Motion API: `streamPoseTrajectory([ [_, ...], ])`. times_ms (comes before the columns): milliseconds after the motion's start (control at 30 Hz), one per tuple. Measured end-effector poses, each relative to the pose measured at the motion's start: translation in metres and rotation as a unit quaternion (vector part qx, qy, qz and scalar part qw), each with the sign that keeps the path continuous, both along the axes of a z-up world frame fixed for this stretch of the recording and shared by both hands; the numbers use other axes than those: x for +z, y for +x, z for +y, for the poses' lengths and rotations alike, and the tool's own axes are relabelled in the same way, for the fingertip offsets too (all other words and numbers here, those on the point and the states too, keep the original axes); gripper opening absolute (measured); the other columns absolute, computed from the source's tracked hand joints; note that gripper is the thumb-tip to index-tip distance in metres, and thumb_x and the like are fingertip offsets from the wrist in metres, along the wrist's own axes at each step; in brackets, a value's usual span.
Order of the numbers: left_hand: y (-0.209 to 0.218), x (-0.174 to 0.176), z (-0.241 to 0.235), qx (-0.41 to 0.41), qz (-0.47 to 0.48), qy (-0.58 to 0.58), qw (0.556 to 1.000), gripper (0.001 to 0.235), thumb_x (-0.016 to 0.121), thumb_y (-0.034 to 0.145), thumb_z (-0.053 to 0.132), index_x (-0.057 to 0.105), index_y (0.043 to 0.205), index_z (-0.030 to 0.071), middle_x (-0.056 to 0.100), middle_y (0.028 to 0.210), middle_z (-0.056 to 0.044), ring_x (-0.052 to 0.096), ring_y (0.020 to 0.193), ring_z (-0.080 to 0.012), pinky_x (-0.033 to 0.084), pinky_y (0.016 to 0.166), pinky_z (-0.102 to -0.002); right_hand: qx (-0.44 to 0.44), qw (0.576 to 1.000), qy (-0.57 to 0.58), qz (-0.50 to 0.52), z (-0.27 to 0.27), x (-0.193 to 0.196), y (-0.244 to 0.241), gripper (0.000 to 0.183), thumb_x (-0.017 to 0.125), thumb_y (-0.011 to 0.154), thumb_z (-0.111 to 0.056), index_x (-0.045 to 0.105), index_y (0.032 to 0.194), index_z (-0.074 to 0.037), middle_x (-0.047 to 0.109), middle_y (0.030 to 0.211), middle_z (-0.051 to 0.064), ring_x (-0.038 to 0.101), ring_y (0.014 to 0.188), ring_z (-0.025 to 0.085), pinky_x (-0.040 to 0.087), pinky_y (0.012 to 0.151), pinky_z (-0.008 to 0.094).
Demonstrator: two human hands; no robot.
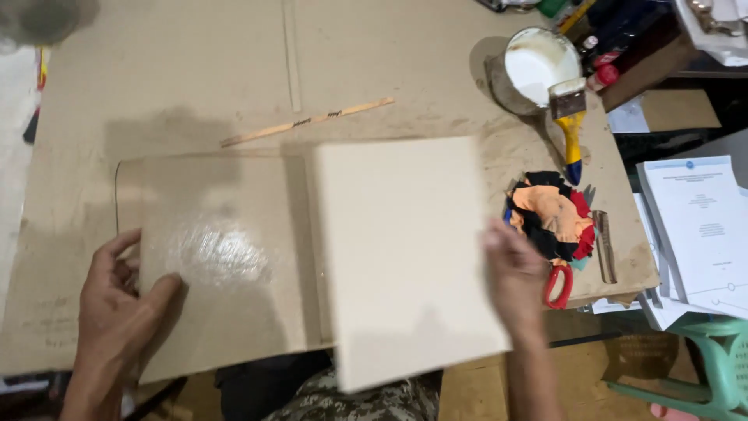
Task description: Assembling a book cover by applying glue to cardboard pieces and attaching a paper liner.
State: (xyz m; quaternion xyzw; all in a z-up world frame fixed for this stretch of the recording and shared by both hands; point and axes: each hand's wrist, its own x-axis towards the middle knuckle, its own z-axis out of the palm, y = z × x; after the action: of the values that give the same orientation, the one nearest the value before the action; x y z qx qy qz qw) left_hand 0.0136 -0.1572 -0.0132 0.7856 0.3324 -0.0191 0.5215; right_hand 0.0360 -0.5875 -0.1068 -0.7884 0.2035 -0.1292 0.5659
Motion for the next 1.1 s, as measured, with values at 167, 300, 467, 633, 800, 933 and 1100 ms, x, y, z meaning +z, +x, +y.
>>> streamPoseTrajectory([
  [167, 0.007, 0.012, -0.007, 0.032, 0.051, 0.02, 0.998, 0.071, 0.061, 0.086, 0.001, 0.042, 0.154, 0.008, 0.059, 0.132, -0.019, 0.059, 0.113, -0.0335, 0.047, 0.096, -0.045, 0.04, 0.995, 0.074, 0.057, 0.063, 0.005, 0.024, 0.036, 0.07, 0.09, -0.023, 0.076, 0.123, -0.009, 0.078, 0.121, 0.007, 0.069, 0.117, 0.013, 0.054, 0.103, 0.027],
  [300, 0.012, 0.013, -0.007, 0.028, 0.075, 0.031, 0.996, 0.071, 0.062, 0.087, 0.002, 0.041, 0.155, 0.009, 0.058, 0.132, -0.018, 0.058, 0.115, -0.0342, 0.047, 0.1, -0.047, 0.048, 0.995, 0.072, 0.058, 0.055, -0.01, 0.035, 0.033, 0.071, 0.09, -0.021, 0.078, 0.12, -0.009, 0.08, 0.114, 0.003, 0.069, 0.108, 0.009, 0.054, 0.098, 0.023],
  [467, 0.016, 0.01, -0.012, 0.042, 0.088, 0.044, 0.994, 0.073, 0.063, 0.085, 0.002, 0.042, 0.154, 0.009, 0.059, 0.129, -0.018, 0.058, 0.114, -0.0317, 0.048, 0.101, -0.045, 0.057, 0.997, 0.006, 0.049, 0.052, -0.011, 0.035, 0.029, 0.069, 0.092, -0.026, 0.079, 0.115, -0.012, 0.081, 0.112, 0.003, 0.073, 0.109, 0.011, 0.058, 0.095, 0.025],
  [633, 0.018, 0.004, -0.009, 0.023, 0.1, 0.075, 0.992, 0.074, 0.065, 0.083, 0.005, 0.044, 0.154, 0.009, 0.061, 0.129, -0.02, 0.06, 0.112, -0.0339, 0.048, 0.099, -0.046, 0.072, 0.996, 0.001, 0.045, 0.048, -0.002, 0.037, 0.03, 0.067, 0.093, -0.025, 0.078, 0.117, -0.009, 0.08, 0.116, 0.005, 0.073, 0.111, 0.013, 0.057, 0.097, 0.025],
  [800, 0.016, -0.009, 0.002, 0.015, 0.088, 0.072, 0.993, 0.074, 0.066, 0.083, 0.002, 0.044, 0.153, 0.006, 0.062, 0.128, -0.02, 0.061, 0.113, -0.0333, 0.048, 0.101, -0.045, 0.092, 0.995, -0.035, 0.023, 0.047, -0.007, 0.037, 0.03, 0.067, 0.094, -0.026, 0.077, 0.117, -0.009, 0.079, 0.117, 0.006, 0.074, 0.112, 0.015, 0.059, 0.095, 0.027],
  [933, 0.014, -0.017, 0.009, 0.003, 0.083, 0.086, 0.993, 0.074, 0.068, 0.084, 0.002, 0.045, 0.154, 0.008, 0.062, 0.124, -0.02, 0.06, 0.11, -0.0336, 0.048, 0.099, -0.045, 0.091, 0.994, -0.029, 0.05, 0.051, 0.002, 0.04, 0.03, 0.065, 0.094, -0.023, 0.077, 0.118, -0.009, 0.078, 0.12, 0.007, 0.073, 0.115, 0.017, 0.059, 0.098, 0.027],
  [1100, 0.015, -0.007, 0.001, 0.006, 0.088, 0.086, 0.992, 0.073, 0.066, 0.085, 0.004, 0.045, 0.155, 0.008, 0.061, 0.127, -0.018, 0.06, 0.113, -0.0327, 0.048, 0.102, -0.045, 0.084, 0.991, -0.072, 0.078, 0.055, 0.002, 0.042, 0.032, 0.066, 0.095, -0.028, 0.077, 0.121, -0.014, 0.078, 0.116, 0.003, 0.073, 0.107, 0.015, 0.06, 0.093, 0.027],
])
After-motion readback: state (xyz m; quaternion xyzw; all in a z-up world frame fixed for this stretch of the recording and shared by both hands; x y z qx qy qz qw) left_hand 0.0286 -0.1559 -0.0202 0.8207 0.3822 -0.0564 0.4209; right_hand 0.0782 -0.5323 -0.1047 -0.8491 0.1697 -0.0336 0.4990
